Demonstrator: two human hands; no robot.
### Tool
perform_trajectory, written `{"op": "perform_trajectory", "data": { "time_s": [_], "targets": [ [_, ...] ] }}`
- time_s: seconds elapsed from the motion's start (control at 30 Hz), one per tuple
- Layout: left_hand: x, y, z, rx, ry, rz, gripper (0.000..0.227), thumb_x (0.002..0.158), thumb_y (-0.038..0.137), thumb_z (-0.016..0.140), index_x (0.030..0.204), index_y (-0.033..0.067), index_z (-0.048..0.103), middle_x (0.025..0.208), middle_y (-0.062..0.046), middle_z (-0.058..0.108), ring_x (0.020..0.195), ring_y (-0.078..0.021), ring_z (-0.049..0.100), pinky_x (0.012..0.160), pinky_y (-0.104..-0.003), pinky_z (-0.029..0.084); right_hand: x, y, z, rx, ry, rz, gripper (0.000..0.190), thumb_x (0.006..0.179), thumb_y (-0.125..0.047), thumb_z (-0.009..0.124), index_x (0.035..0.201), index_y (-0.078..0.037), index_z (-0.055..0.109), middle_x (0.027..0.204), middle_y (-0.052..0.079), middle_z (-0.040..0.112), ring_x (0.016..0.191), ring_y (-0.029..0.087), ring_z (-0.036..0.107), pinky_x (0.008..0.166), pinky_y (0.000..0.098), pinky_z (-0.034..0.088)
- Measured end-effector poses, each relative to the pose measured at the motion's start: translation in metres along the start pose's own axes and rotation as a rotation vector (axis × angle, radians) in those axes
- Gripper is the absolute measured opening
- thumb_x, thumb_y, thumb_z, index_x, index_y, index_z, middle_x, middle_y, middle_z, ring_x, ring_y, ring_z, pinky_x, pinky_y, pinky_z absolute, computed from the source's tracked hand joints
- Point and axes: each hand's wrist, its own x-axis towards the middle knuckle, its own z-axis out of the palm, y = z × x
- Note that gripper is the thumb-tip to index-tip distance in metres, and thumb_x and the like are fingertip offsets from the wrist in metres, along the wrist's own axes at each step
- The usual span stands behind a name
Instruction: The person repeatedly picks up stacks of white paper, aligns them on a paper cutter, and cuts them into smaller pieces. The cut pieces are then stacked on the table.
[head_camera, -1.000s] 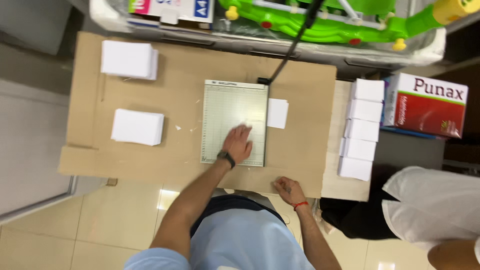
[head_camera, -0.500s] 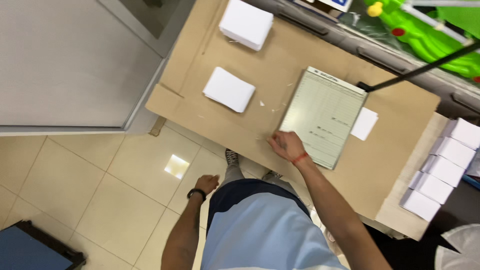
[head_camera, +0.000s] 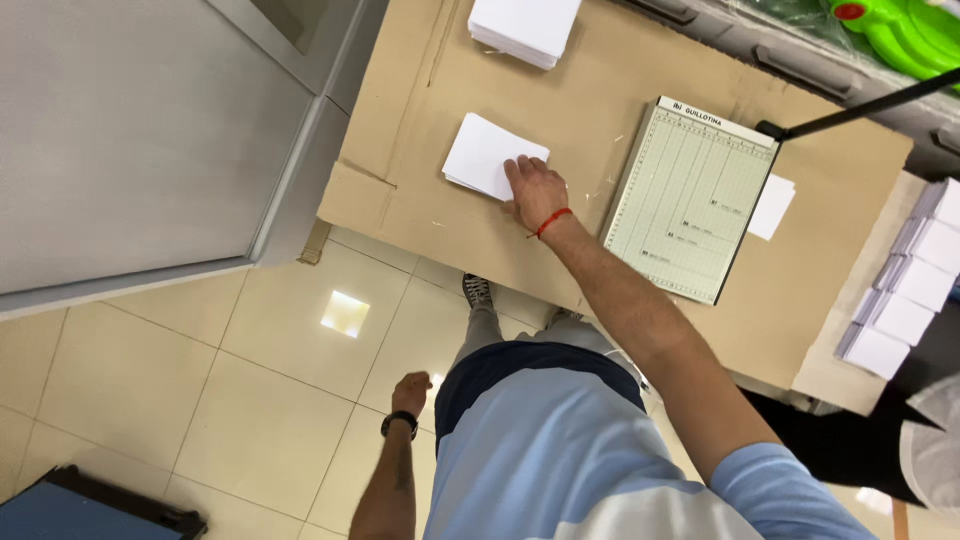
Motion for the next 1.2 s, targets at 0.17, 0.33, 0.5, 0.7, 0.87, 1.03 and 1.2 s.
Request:
{"op": "perform_trajectory", "data": {
  "time_s": [0.17, 0.33, 0.5, 0.7, 0.87, 1.03, 1.2],
  "targets": [
    [0.013, 0.031, -0.012, -0.095, -0.027, 0.132, 0.06, 0.113, 0.052, 0.082, 0.166, 0.0246, 0.089, 0.167, -0.009, 0.09, 0.171, -0.044, 0.069, 0.146, -0.062, 0.055, 0.012, 0.019, -0.002, 0.018, -0.1, 0.002, 0.1, 0.099, -0.051, 0.111, 0.176, -0.007, 0.066, 0.152, 0.027, 0.084, 0.148, 0.052, 0.082, 0.118, 0.0662, 0.071],
    [0.025, 0.04, -0.034, -0.176, -0.032, 0.17, 0.057, 0.121, 0.048, 0.079, 0.169, 0.0187, 0.086, 0.162, -0.013, 0.09, 0.171, -0.0432, 0.068, 0.144, -0.063, 0.054, 0.012, 0.007, -0.037, 0.122, -0.111, 0.067, 0.072, 0.108, -0.031, 0.096, 0.174, -0.012, 0.071, 0.14, 0.024, 0.091, 0.136, 0.051, 0.09, 0.118, 0.0662, 0.071],
    [0.024, 0.033, -0.049, -0.169, -0.018, 0.153, 0.053, 0.127, 0.051, 0.073, 0.167, 0.019, 0.087, 0.15, -0.007, 0.096, 0.166, -0.041, 0.071, 0.141, -0.062, 0.055, 0.017, 0.006, -0.016, 0.113, -0.044, 0.052, 0.072, 0.112, -0.039, 0.096, 0.173, -0.011, 0.068, 0.131, 0.026, 0.092, 0.128, 0.053, 0.092, 0.112, 0.071, 0.074],
    [0.018, 0.016, -0.046, -0.101, -0.022, 0.103, 0.051, 0.121, 0.047, 0.075, 0.163, 0.0206, 0.089, 0.143, -0.007, 0.098, 0.163, -0.0406, 0.075, 0.14, -0.062, 0.058, 0.013, -0.01, -0.025, 0.048, -0.098, 0.16, 0.084, 0.099, -0.042, 0.112, 0.161, -0.008, 0.068, 0.132, 0.027, 0.088, 0.128, 0.053, 0.091, 0.112, 0.067, 0.075],
    [0.015, 0.018, -0.042, -0.096, -0.047, 0.113, 0.051, 0.123, 0.048, 0.072, 0.162, 0.0205, 0.09, 0.141, -0.007, 0.099, 0.16, -0.0401, 0.077, 0.138, -0.061, 0.059, 0.012, -0.009, -0.025, 0.044, -0.118, 0.162, 0.088, 0.09, -0.046, 0.118, 0.153, -0.006, 0.07, 0.131, 0.027, 0.088, 0.128, 0.052, 0.091, 0.109, 0.0671, 0.077],
    [0.018, 0.034, -0.047, -0.092, -0.05, 0.146, 0.052, 0.121, 0.049, 0.073, 0.161, 0.0205, 0.089, 0.141, -0.006, 0.099, 0.16, -0.0386, 0.077, 0.138, -0.059, 0.059, 0.01, -0.017, -0.036, 0.057, -0.129, 0.171, 0.089, 0.092, -0.045, 0.118, 0.152, -0.003, 0.068, 0.134, 0.029, 0.086, 0.13, 0.055, 0.09, 0.11, 0.0685, 0.076],
    [0.024, 0.042, -0.05, -0.112, -0.039, 0.163, 0.052, 0.119, 0.046, 0.077, 0.161, 0.0198, 0.09, 0.144, -0.006, 0.098, 0.159, -0.04, 0.077, 0.136, -0.059, 0.06, 0.014, -0.002, -0.029, 0.08, -0.158, 0.151, 0.093, 0.091, -0.045, 0.118, 0.157, -0.002, 0.069, 0.136, 0.029, 0.086, 0.132, 0.057, 0.089, 0.112, 0.0703, 0.075]
  ]
}}
